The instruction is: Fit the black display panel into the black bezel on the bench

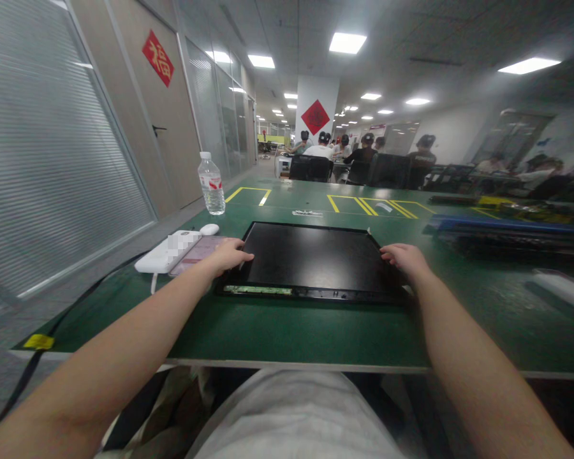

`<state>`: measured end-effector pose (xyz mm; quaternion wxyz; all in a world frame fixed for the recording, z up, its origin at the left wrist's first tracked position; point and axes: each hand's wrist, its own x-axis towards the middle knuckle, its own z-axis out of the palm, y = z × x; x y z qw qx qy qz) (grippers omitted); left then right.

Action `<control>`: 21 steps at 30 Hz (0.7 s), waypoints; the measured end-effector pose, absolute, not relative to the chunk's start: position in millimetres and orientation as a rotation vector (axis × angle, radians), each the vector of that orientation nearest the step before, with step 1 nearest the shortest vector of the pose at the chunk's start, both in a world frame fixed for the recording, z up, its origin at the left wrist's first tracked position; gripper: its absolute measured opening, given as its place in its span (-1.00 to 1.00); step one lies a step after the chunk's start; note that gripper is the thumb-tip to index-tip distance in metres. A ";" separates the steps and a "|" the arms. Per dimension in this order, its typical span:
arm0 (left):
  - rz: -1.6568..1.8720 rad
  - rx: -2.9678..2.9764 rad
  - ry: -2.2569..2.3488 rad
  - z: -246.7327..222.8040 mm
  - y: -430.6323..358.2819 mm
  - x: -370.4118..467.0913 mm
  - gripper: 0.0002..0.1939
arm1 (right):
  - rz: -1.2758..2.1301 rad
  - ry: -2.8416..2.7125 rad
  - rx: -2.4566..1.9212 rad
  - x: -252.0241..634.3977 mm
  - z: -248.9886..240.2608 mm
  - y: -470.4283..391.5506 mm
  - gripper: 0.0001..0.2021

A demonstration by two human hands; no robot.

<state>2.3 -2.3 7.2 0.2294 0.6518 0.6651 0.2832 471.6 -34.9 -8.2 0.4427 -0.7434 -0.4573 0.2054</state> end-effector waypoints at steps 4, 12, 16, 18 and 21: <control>0.604 1.898 1.916 6.8 -1.2 2.5 -0.52 | 0.524 -1.128 -1.846 470.5 -6.8 -35.6 -0.76; 0.501 1.981 1.969 7.6 -1.1 2.2 -0.46 | 0.541 -1.116 -1.845 471.3 -6.6 -35.6 -0.77; 0.438 2.018 1.962 7.2 -0.1 1.0 -0.40 | 0.536 -1.129 -1.847 473.1 -8.6 -33.5 -0.76; 0.415 2.039 1.956 7.2 -0.2 0.7 -0.39 | 0.536 -1.133 -1.853 474.4 -9.7 -32.2 -0.75; 0.368 2.089 1.968 7.2 -0.8 1.2 -0.40 | 0.520 -1.149 -1.868 476.4 -11.0 -31.0 -0.75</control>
